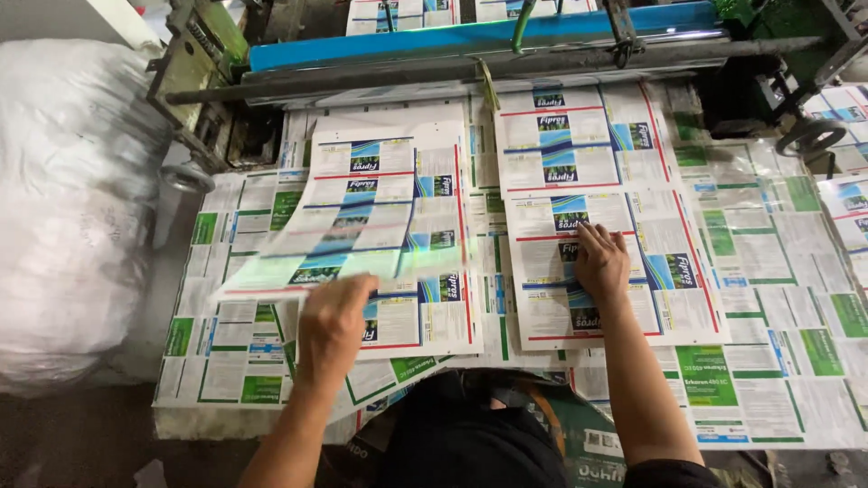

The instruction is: The person repeatedly picks up printed paper sheets from a conveyor and stacks them into two neat piles on the table. The hands work continuously, aligning each sheet before placing it down.

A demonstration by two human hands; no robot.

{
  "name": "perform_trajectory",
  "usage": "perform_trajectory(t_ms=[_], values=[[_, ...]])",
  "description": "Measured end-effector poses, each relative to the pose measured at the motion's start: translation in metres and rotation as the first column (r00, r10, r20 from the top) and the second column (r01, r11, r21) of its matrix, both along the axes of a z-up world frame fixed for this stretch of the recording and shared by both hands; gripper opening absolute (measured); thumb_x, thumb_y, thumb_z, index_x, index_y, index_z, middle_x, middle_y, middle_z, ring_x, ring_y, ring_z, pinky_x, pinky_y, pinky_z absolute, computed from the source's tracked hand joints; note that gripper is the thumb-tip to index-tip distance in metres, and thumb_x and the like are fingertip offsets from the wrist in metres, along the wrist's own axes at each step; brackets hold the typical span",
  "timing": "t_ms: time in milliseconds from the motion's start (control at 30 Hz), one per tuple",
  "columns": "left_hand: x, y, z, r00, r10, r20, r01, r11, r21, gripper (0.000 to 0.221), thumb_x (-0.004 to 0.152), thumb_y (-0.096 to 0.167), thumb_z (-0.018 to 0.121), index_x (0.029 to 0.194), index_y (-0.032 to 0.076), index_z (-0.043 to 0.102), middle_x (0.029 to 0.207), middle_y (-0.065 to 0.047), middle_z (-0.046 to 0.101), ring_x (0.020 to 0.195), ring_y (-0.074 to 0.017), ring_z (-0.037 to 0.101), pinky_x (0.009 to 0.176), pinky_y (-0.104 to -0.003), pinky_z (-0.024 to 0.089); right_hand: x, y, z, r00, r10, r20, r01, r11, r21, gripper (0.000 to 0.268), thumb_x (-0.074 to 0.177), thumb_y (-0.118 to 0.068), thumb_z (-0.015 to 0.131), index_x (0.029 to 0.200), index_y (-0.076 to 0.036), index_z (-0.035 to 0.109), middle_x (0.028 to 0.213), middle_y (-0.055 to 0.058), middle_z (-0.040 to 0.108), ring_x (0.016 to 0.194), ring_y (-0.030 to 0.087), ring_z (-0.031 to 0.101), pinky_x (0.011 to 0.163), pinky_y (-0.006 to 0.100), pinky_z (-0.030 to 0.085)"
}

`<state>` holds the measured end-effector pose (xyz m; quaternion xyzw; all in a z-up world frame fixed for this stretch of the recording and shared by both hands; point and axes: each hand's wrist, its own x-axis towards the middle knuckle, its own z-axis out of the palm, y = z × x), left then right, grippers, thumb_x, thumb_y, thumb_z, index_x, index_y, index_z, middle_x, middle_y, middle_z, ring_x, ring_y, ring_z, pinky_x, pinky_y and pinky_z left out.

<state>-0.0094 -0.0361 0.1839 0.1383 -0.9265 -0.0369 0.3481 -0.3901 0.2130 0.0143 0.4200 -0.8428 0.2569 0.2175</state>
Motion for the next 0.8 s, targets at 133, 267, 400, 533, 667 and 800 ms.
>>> perform_trajectory(t_ms=[133,267,400,533,667,800], values=[[0.012,0.022,-0.101,0.998,-0.016,0.059,0.009,0.993,0.118,0.009,0.099,0.0,0.066,0.101,0.006,0.072,0.099,-0.012,0.077,0.094,-0.0262,0.077,0.085,-0.042,0.064,0.001,-0.001,0.005,1.0,-0.017,0.012,0.017,1.0,-0.026,0.037,0.092,-0.002,0.062,0.127,-0.006,0.07,0.132,0.012,0.071,0.127,0.03,0.065,0.111,0.054,0.046],[0.014,0.023,-0.17,0.993,-0.093,0.071,0.081,0.985,0.153,0.025,0.087,-0.007,0.064,0.105,0.006,0.075,0.111,-0.012,0.078,0.109,-0.03,0.075,0.094,-0.044,0.061,0.005,-0.004,0.004,1.0,-0.026,0.008,0.026,1.0,-0.005,0.036,0.09,-0.002,0.062,0.125,-0.006,0.07,0.132,0.011,0.072,0.127,0.029,0.065,0.11,0.052,0.048],[-0.002,0.01,-0.196,0.995,-0.094,0.041,0.082,0.969,0.233,0.034,0.087,-0.014,0.061,0.109,0.007,0.076,0.114,-0.011,0.078,0.111,-0.0277,0.074,0.099,-0.041,0.06,0.001,-0.004,0.004,0.999,-0.021,-0.036,0.022,0.999,0.025,0.031,0.091,-0.004,0.063,0.121,-0.007,0.072,0.131,0.012,0.072,0.126,0.031,0.065,0.107,0.052,0.047],[-0.03,-0.013,-0.191,0.996,-0.09,0.024,0.085,0.983,0.163,0.035,0.088,-0.014,0.06,0.108,0.008,0.076,0.115,-0.01,0.078,0.113,-0.0283,0.074,0.099,-0.041,0.059,0.007,0.004,0.01,1.0,0.008,-0.028,-0.005,0.996,0.084,0.029,0.089,-0.003,0.063,0.115,-0.008,0.073,0.127,0.011,0.073,0.122,0.032,0.066,0.103,0.052,0.048],[-0.064,-0.049,-0.204,0.99,-0.13,0.046,0.122,0.983,0.137,0.029,0.089,-0.009,0.062,0.109,0.007,0.076,0.116,-0.012,0.077,0.112,-0.0302,0.074,0.097,-0.043,0.06,0.017,0.024,-0.002,0.996,0.049,0.069,-0.059,0.985,0.159,0.021,0.09,-0.007,0.064,0.108,-0.011,0.075,0.132,0.008,0.071,0.124,0.03,0.066,0.099,0.049,0.052],[-0.094,-0.083,-0.207,0.988,-0.145,0.043,0.143,0.988,0.062,0.024,0.089,-0.007,0.063,0.107,0.004,0.075,0.116,-0.015,0.075,0.11,-0.0325,0.074,0.093,-0.043,0.06,0.036,0.059,-0.018,0.98,0.061,0.187,-0.104,0.967,0.234,0.017,0.095,-0.02,0.07,0.111,-0.014,0.076,0.138,0.006,0.069,0.128,0.029,0.064,0.104,0.048,0.052]])
